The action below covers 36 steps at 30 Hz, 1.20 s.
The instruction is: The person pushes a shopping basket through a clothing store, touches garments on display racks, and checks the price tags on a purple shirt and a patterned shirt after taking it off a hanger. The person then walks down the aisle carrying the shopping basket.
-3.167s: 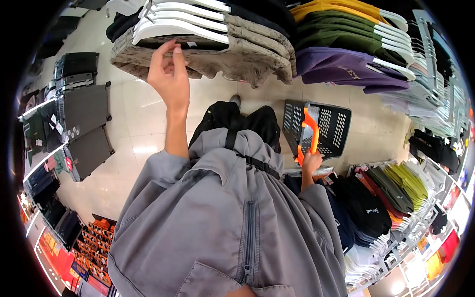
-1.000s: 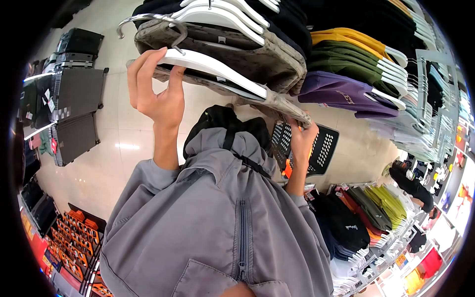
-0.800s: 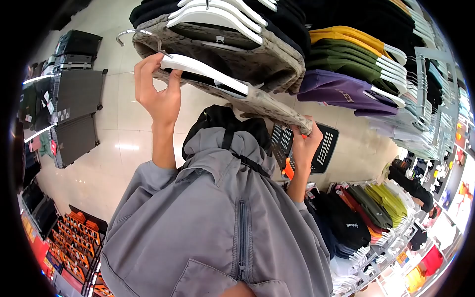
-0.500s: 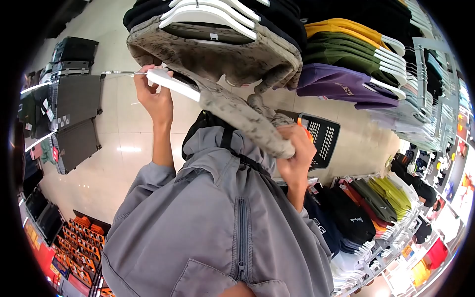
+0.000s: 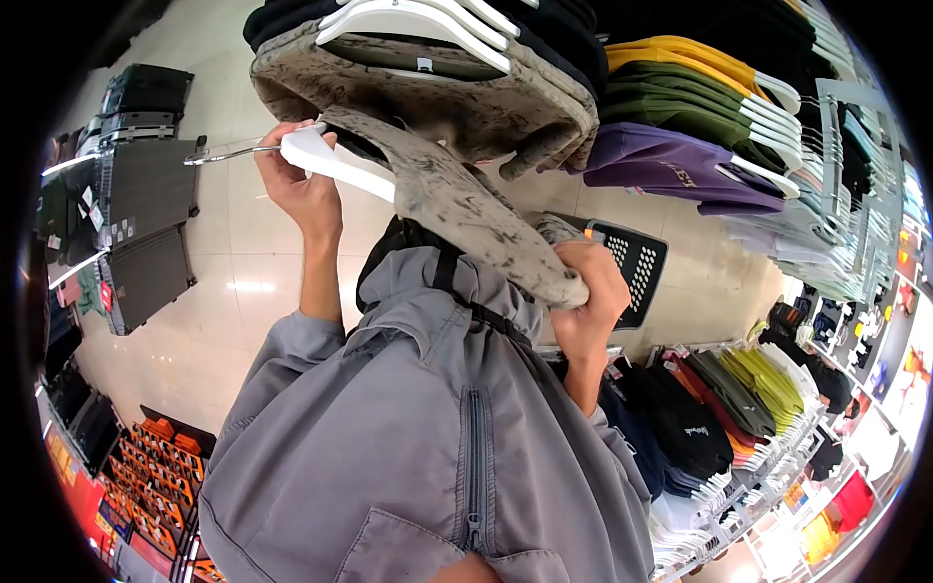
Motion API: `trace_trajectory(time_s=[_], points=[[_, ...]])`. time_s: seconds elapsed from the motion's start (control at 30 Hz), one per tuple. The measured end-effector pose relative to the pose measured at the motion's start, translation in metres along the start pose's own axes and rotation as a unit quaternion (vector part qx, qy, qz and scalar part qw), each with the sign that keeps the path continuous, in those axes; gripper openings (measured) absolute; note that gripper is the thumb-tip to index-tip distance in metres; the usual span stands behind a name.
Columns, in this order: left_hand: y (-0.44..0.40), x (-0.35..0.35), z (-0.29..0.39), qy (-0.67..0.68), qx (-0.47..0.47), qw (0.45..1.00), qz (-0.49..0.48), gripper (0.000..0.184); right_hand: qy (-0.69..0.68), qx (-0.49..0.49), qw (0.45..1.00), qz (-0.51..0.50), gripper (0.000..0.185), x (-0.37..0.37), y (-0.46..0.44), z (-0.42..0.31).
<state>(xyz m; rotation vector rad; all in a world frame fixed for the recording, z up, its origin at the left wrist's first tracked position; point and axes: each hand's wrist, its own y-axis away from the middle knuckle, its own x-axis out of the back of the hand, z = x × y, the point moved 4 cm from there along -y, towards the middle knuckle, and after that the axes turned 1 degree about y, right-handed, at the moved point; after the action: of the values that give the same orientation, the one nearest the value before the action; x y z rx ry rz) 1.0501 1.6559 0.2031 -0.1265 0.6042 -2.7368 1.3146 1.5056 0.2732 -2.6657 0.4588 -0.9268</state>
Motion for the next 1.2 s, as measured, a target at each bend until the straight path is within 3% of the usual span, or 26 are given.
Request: trace_trajectory(time_s=[0.03,0.1,0.17,0.23,0.4,0.63,0.83,0.97,1.17,1.2], points=[[0.001,-0.002,0.002,-0.020,0.000,1.000,0.000,0.040,0.000,0.000,1.000,0.000,0.022,0.001,0.001,0.005],[0.001,-0.004,0.004,-0.041,0.000,0.999,-0.001,0.038,0.014,-0.093,0.995,0.028,0.026,0.006,0.007,0.023],[0.001,-0.007,0.010,-0.088,-0.061,0.994,-0.010,0.034,0.015,-0.108,0.993,0.048,0.023,0.007,0.007,0.034],[0.001,-0.010,0.015,-0.118,-0.087,0.989,-0.017,0.034,0.012,-0.204,0.976,0.076,0.016,0.009,0.008,0.048],[0.007,-0.022,0.035,-0.139,-0.186,0.972,-0.040,0.039,0.026,-0.248,0.965,0.084,0.012,0.009,0.011,0.082],[0.012,-0.032,0.038,-0.134,-0.228,0.962,-0.067,0.039,0.005,-0.270,0.961,0.055,0.015,0.000,0.029,0.112],[0.011,-0.038,0.042,-0.207,-0.246,0.944,-0.077,0.037,0.003,-0.297,0.955,0.001,0.031,-0.008,0.048,0.146],[0.006,-0.036,0.041,-0.198,-0.255,0.946,-0.027,0.039,0.082,-0.229,0.970,-0.013,0.030,-0.009,0.067,0.176],[0.004,-0.031,0.037,-0.193,-0.249,0.949,-0.023,0.042,-0.068,-0.315,0.938,0.128,0.019,0.001,0.080,0.193],[0.004,-0.030,0.036,-0.198,-0.253,0.946,-0.029,0.042,-0.029,-0.302,0.944,0.127,0.016,0.004,0.078,0.191]])
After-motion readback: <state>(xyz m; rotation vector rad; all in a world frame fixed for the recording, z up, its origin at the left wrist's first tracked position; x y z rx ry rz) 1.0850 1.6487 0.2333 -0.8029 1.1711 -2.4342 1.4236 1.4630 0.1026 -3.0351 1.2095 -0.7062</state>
